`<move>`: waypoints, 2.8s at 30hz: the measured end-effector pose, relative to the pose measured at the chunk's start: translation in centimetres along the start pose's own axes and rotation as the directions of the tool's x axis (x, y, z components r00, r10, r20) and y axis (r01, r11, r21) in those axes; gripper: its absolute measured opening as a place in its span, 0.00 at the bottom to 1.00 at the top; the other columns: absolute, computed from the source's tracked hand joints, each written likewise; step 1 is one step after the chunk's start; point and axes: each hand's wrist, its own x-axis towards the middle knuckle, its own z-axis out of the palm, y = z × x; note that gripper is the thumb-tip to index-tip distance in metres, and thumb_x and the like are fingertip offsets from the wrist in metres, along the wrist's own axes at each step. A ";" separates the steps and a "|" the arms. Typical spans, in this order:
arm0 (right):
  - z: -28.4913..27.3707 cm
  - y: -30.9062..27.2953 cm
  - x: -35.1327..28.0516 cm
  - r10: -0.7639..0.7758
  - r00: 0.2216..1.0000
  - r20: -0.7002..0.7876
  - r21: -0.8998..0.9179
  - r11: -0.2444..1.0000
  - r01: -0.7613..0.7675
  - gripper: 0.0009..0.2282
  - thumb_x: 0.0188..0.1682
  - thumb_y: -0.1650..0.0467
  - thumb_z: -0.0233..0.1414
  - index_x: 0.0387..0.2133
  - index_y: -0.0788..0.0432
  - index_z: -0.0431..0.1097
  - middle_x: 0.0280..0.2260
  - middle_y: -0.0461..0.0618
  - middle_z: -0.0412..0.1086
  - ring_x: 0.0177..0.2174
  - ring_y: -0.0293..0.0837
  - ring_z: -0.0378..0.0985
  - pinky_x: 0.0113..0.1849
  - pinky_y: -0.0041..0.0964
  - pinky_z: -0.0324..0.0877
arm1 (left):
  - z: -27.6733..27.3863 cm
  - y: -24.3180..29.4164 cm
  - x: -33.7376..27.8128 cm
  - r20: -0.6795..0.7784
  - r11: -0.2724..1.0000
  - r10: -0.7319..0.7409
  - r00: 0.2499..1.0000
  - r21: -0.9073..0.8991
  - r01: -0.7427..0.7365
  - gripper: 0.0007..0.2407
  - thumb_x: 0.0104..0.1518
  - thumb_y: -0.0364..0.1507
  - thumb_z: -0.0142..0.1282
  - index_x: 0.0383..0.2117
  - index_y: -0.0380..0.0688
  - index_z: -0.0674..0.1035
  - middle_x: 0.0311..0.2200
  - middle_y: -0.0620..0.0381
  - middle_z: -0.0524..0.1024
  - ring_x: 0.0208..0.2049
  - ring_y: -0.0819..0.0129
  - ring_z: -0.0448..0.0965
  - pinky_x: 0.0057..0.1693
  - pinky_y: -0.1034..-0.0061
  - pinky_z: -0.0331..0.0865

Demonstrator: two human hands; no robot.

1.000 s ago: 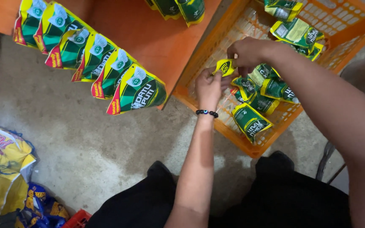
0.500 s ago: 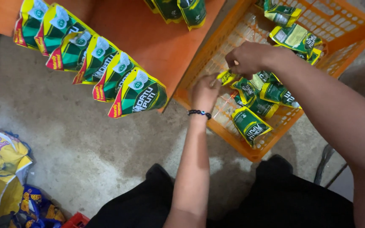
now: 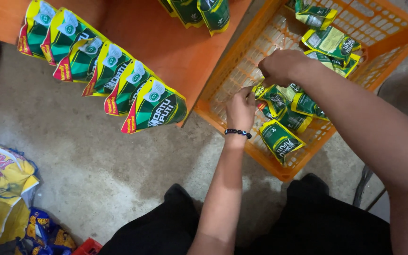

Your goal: Organizing and stocking pouch-style product packets on store shelves and from floor piles.

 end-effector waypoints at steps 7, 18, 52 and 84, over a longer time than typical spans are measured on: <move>-2.5 -0.9 -1.6 -0.043 0.999 0.020 0.038 0.998 0.042 0.14 0.43 0.62 0.61 0.41 0.50 0.75 0.32 0.52 0.81 0.39 0.53 0.82 0.41 0.51 0.74 | -0.6 0.0 1.4 0.324 0.723 -0.436 0.840 -0.429 0.541 0.25 0.52 0.30 0.56 0.61 0.49 0.72 0.41 0.44 0.81 0.39 0.38 0.85 0.35 0.51 0.73; -9.7 -3.2 -8.9 -0.130 0.938 0.321 0.312 0.950 0.025 0.19 0.38 0.59 0.66 0.39 0.56 0.74 0.25 0.55 0.81 0.28 0.47 0.85 0.33 0.43 0.79 | 5.3 -6.2 0.2 0.687 -0.371 -0.047 0.725 -0.686 0.626 0.21 0.69 0.41 0.56 0.61 0.39 0.71 0.53 0.47 0.76 0.53 0.53 0.77 0.59 0.58 0.73; -13.7 -5.1 -11.2 -0.109 0.778 -0.619 0.262 0.905 0.335 0.22 0.53 0.53 0.55 0.42 0.60 0.75 0.35 0.61 0.77 0.37 0.59 0.81 0.39 0.54 0.74 | -0.8 4.2 -0.7 0.494 -0.112 0.073 0.866 -0.859 0.499 0.15 0.66 0.23 0.60 0.55 0.30 0.72 0.51 0.50 0.77 0.52 0.61 0.80 0.63 0.61 0.73; -15.4 -13.4 -5.6 -0.532 0.477 -0.700 -0.351 0.838 0.418 0.08 0.48 0.67 0.58 0.40 0.54 0.74 0.32 0.50 0.75 0.42 0.53 0.76 0.53 0.53 0.63 | -7.1 6.4 1.6 -0.040 0.288 -0.451 0.891 -0.952 0.103 0.37 0.58 0.28 0.55 0.73 0.52 0.46 0.69 0.51 0.53 0.68 0.58 0.57 0.67 0.56 0.53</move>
